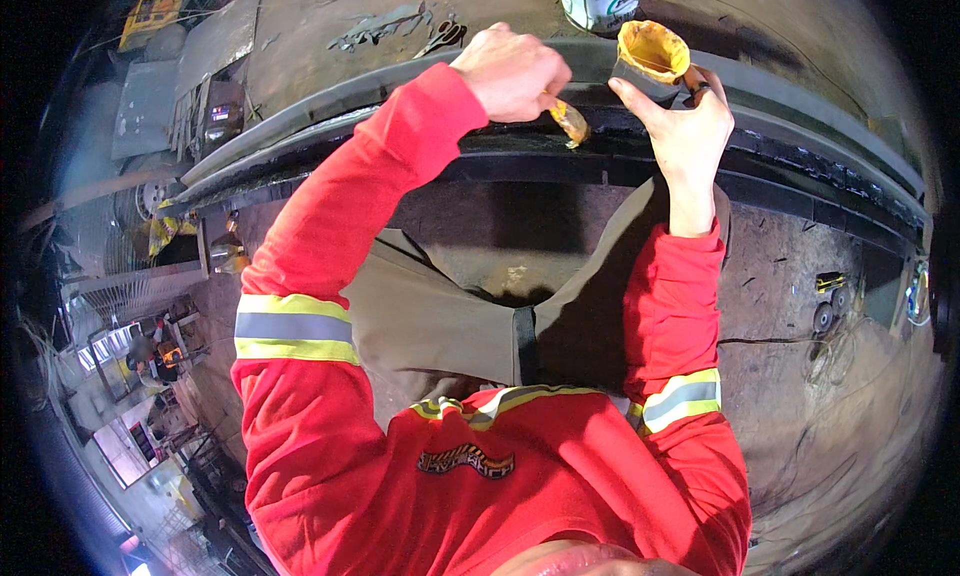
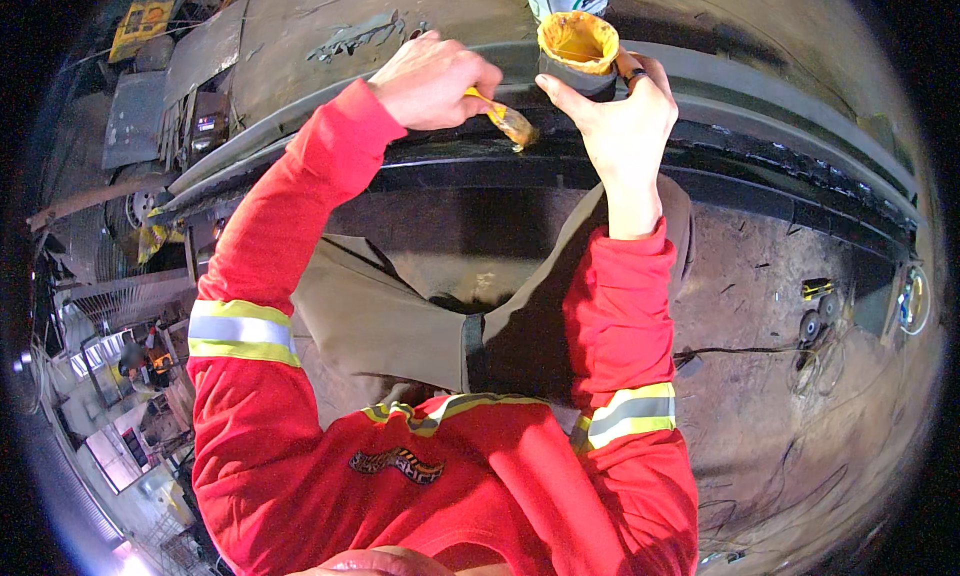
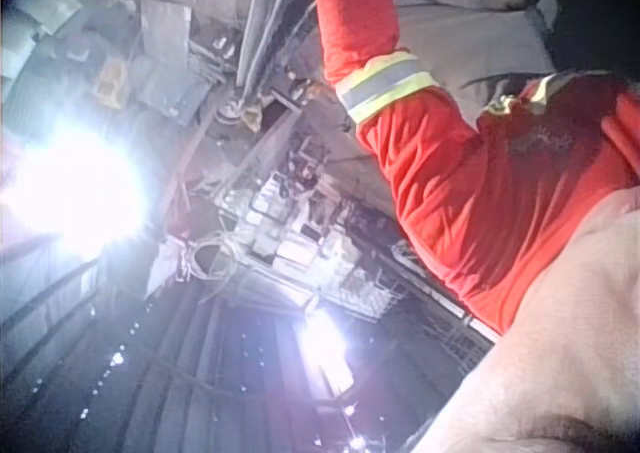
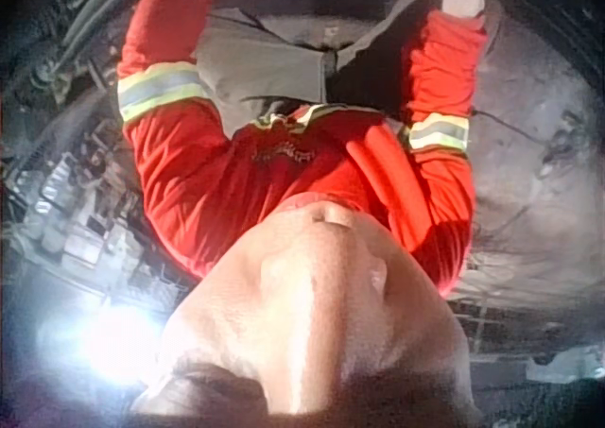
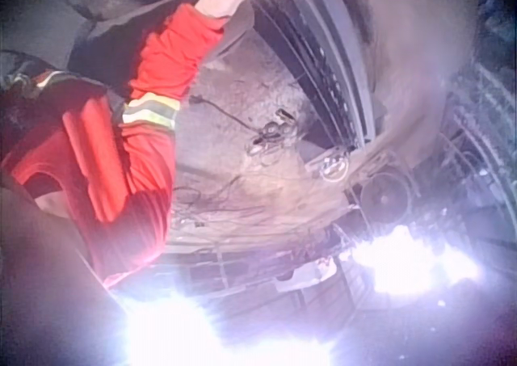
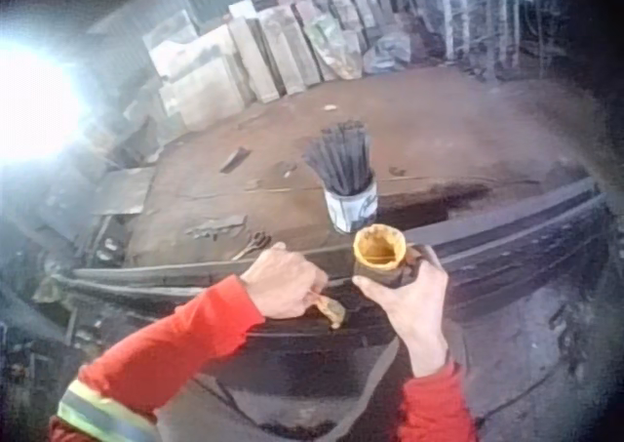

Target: The person applies a thick, yellowish sealant to a long, curved metal beam using a small brush. They repeatedly dip the brush into a small container to reload the sealant and spread it along the seam of the beam.

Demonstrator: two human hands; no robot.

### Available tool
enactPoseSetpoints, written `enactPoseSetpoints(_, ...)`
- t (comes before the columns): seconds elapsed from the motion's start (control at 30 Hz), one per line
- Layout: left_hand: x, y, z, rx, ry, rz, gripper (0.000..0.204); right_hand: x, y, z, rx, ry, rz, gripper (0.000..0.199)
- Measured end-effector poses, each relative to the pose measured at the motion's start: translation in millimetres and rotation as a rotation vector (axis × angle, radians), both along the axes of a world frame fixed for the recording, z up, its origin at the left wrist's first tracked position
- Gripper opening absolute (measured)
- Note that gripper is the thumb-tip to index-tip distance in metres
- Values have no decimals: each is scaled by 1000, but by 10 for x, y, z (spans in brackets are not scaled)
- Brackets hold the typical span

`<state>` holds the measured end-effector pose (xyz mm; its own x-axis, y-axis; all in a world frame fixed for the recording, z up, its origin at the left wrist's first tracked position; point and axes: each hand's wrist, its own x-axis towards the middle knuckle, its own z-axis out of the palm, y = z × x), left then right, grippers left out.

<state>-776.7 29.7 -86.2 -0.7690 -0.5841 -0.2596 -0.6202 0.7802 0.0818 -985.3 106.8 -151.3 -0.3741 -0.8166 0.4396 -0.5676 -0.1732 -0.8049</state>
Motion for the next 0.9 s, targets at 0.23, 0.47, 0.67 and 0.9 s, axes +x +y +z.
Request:
enactPoseSetpoints(0.23,807,-40,126,-25,-380,12,9,-11,4,4,18,2,-19,62)
enactPoseSetpoints(0.47,533,137,160,-193,-447,-56,7,11,-2,-25,12,-5,1,64)
enactPoseSetpoints(0.67,622,28,192,83,-86,86,16,21,8,-15,19,7,-11,63)
enactPoseSetpoints(0.9,1559,176,268,-172,-383,183,7,26,-2,-24,46,-8,5,62)
